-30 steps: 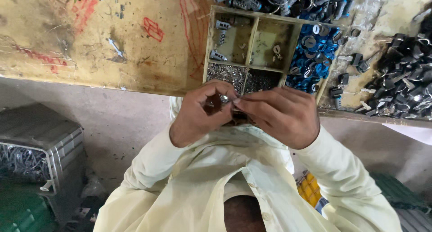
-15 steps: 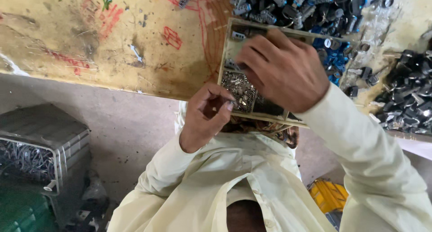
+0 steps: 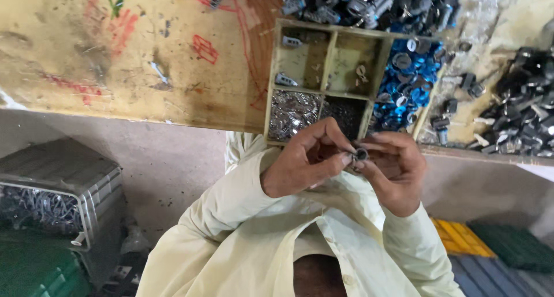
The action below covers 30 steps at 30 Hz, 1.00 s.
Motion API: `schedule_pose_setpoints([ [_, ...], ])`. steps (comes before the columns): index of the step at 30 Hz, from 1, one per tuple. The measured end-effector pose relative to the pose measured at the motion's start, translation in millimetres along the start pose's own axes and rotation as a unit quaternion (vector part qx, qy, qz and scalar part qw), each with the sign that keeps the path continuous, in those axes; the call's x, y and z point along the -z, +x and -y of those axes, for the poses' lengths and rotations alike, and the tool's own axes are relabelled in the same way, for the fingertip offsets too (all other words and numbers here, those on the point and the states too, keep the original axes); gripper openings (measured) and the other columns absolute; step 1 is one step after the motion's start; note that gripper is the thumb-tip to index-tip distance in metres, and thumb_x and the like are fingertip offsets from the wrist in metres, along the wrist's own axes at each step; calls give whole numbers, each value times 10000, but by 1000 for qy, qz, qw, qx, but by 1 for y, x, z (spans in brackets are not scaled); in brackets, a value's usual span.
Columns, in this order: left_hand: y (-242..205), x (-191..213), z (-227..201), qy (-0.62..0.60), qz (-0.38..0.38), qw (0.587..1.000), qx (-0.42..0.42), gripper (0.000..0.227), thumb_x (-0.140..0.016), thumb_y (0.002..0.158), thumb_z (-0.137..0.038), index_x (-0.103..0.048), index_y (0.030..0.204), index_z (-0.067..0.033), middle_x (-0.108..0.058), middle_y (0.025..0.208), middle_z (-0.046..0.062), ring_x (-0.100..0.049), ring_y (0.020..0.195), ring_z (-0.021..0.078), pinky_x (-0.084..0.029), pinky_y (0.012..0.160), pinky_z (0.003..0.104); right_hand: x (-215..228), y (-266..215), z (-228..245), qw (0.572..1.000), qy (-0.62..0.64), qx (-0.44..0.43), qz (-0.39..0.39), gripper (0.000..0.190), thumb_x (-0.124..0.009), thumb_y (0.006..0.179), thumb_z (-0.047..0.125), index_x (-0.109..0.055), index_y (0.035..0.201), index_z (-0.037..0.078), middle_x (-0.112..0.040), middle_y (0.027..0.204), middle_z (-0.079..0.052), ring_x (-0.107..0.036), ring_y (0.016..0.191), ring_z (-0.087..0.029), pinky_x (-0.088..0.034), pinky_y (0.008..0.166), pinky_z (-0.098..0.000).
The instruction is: The person assembles small key components by hand at a workbench. They pick up a key, insert a metal pin, and attach a blue plastic cap, repeating the process for multiple units. Completed assemblies are placed into a compartmentalized wooden tray.
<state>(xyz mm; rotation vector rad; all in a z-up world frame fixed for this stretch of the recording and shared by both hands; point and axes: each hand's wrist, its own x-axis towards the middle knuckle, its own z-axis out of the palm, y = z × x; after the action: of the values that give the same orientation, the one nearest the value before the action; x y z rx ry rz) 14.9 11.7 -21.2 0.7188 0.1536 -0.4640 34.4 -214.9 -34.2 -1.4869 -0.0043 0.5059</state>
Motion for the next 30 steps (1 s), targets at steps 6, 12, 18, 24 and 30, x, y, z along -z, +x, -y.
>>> schedule_pose_setpoints([
  [6, 2, 3, 9, 65, -29, 997, 0, 161, -652, 1011, -23, -522, 1081, -87, -594, 1052, -20, -516, 914, 10, -471, 820, 211, 5, 8, 6, 992, -78, 90, 39, 264, -702, 921, -144, -655, 1160, -41, -591, 1319, -200, -644, 1157, -212, -558, 1024, -308],
  [12, -2, 2, 4, 108, -52, 993, 2, 198, -659, 980, 29, -514, 1052, -85, -562, 1003, -35, -489, 868, 4, -451, 776, 197, -7, 14, 28, 989, -126, 57, 45, 247, -747, 880, -112, -690, 1099, -15, -686, 1204, -181, -733, 1078, -225, -634, 833, -281],
  [18, -4, 6, 11, 127, -80, 988, -29, 244, -676, 943, 78, -511, 1029, -80, -496, 928, -64, -424, 816, -6, -382, 717, 186, -14, 24, 49, 933, -314, 169, 59, 307, -779, 861, -87, -756, 1128, 63, -750, 1157, -120, -759, 1018, -219, -622, 858, -302],
  [24, -1, 1, 8, 152, -124, 980, -41, 262, -707, 895, 63, -505, 981, -80, -506, 864, -70, -447, 775, -11, -391, 660, 189, -25, 28, 71, 880, -402, 239, 78, 310, -815, 850, -36, -761, 1130, 85, -742, 1095, -100, -737, 928, -243, -596, 790, -337],
  [30, -3, -23, -2, 434, -208, 868, -122, 245, -797, 863, -83, -609, 1021, -77, -654, 860, 20, -587, 706, 60, -513, 622, 258, -34, 19, 80, 862, -483, 153, 32, 297, -840, 807, -10, -784, 1086, 78, -752, 1017, -98, -698, 695, -204, -554, 628, -336],
])
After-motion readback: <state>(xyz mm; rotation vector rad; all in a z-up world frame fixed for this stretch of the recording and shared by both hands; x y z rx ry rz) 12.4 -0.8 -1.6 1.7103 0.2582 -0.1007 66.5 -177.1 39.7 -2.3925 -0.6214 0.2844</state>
